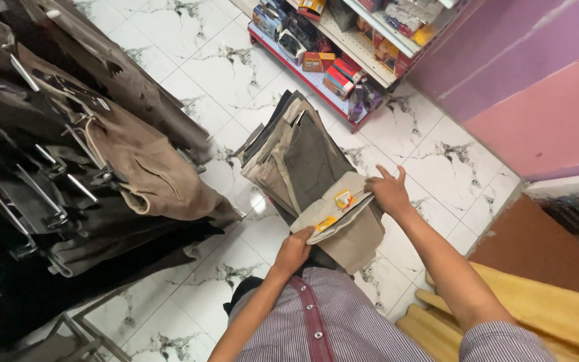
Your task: Picking up a pair of pants, folding them, and attaching them to a clothes hanger with clips.
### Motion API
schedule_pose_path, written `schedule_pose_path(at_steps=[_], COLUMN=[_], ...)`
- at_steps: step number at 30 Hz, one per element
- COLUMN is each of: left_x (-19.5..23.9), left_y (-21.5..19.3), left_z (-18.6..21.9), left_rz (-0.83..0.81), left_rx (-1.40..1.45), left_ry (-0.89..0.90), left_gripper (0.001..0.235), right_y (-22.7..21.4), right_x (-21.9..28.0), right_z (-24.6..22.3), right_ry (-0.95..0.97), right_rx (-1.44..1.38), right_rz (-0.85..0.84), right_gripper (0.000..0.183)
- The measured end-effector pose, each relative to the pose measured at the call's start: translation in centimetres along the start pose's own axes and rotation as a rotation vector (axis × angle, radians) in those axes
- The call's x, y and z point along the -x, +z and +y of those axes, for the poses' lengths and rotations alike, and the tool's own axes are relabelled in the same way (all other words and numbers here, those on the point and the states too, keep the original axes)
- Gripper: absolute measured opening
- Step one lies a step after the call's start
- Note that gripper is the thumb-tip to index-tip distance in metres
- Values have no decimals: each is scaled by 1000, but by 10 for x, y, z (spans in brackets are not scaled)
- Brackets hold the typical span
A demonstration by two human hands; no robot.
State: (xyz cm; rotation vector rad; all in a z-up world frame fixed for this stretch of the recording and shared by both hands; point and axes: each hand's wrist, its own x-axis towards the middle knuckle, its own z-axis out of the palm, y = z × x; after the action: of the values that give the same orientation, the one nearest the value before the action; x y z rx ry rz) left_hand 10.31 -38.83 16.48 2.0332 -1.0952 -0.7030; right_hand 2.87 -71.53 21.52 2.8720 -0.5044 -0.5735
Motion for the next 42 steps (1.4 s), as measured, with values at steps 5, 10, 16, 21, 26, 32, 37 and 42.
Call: schedule_pose_path(at_steps=[5, 10, 16, 21, 26, 32, 37, 42], left_x=[25, 70, 127, 186, 237, 308, 385, 456], left_y=[-3, 9, 28, -3, 10, -1, -60, -90], left_z=[-12, -30, -53, 6, -9, -21, 55, 118], left_rz=[-84, -69, -118, -144, -140, -35, 52, -4], left_rx=[-31, -50, -43, 44, -9, -103, -51, -299], left_ry=[3, 94, 18, -146, -208, -342, -476, -628], left_gripper=[52, 48, 49, 60, 25, 25, 27, 29], right_y=[46, 51, -15, -49, -108, -171, -183, -218], right_x=[83, 172, 261, 299, 328, 351, 367, 418], right_z=[-7, -52, -122, -155, -176, -206, -225, -257], right_ry=[110, 206, 268, 112, -4, -221, -367, -500], right_rx=[-166, -199, -311, -304, -298, -307, -281, -209], right_rz=[-91, -147, -314, -452, -528, -572, -481, -455], right_gripper=[33, 31, 29, 26, 31, 34, 37, 32])
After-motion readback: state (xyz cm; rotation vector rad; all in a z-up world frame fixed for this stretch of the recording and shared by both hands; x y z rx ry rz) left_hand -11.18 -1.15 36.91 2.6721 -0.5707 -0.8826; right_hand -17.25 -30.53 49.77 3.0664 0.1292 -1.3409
